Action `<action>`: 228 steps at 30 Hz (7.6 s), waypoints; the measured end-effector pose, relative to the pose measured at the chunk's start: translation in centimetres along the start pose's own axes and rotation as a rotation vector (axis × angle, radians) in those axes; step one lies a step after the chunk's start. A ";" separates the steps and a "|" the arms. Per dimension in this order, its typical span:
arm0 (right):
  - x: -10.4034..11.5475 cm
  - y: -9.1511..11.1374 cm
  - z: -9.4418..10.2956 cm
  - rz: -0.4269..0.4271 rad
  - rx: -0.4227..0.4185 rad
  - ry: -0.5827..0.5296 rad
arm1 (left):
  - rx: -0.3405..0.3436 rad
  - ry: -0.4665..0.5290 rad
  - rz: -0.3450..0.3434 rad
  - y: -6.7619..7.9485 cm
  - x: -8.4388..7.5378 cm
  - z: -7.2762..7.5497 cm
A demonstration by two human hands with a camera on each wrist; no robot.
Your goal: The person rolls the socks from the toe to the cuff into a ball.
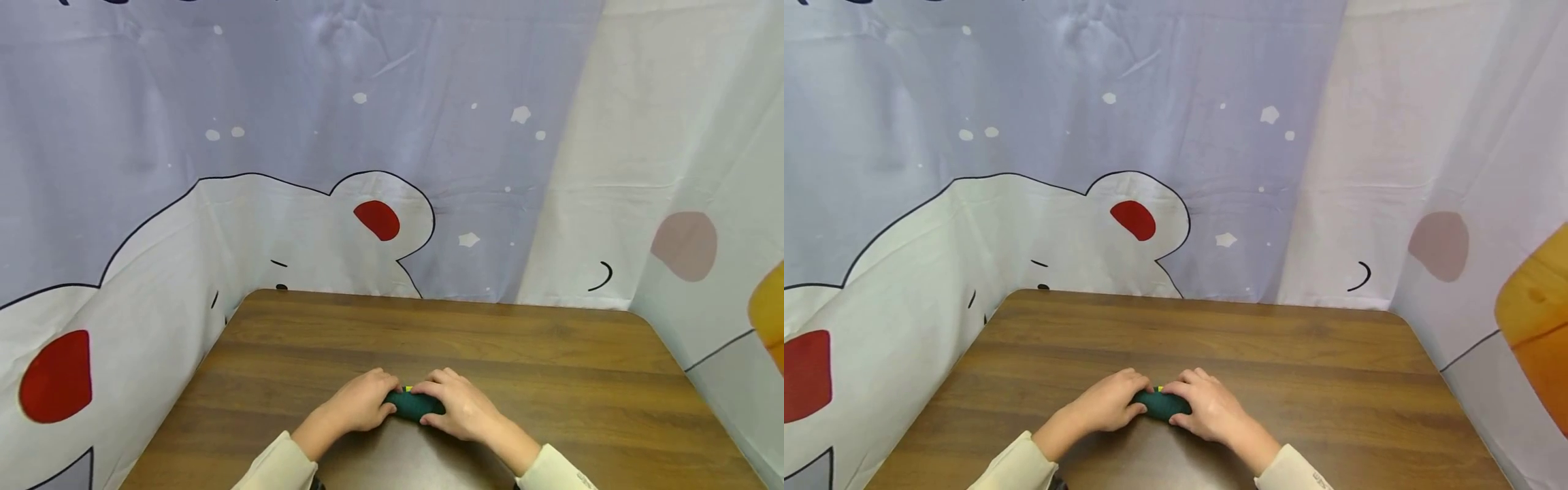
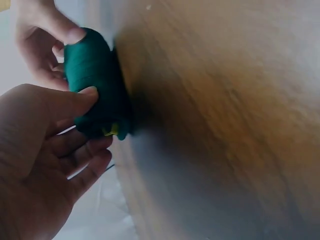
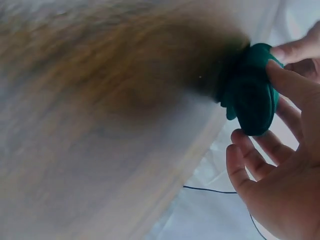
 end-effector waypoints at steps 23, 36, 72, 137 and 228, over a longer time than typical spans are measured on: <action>-1.1 -1.0 -1.2 -0.030 0.065 -0.025 | -0.049 -0.176 -0.034 0.3 -0.5 -0.3; -1.6 -1.4 -0.7 -0.041 0.054 -0.019 | -0.065 -0.251 -0.048 -0.6 -0.3 -0.4; -1.1 -2.3 -0.2 -0.023 -0.057 0.196 | -0.071 -0.190 0.003 -1.1 0.6 -0.8; 2.2 3.3 3.8 -0.544 -0.402 -1.199 | -0.309 1.074 0.288 0.8 -3.6 6.8; 1.8 1.6 12.9 -0.293 -0.579 -0.345 | -0.373 0.731 0.177 -0.6 -4.5 4.3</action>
Point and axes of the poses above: each hand's wrist, its own y-axis away from the middle knuckle, its own z-axis out of the back of the hand, x = y × z, the point moved 9 cm from there along -y, towards the middle knuckle, and after that the axes turned 4 degrees about z, right-handed, at the moved point
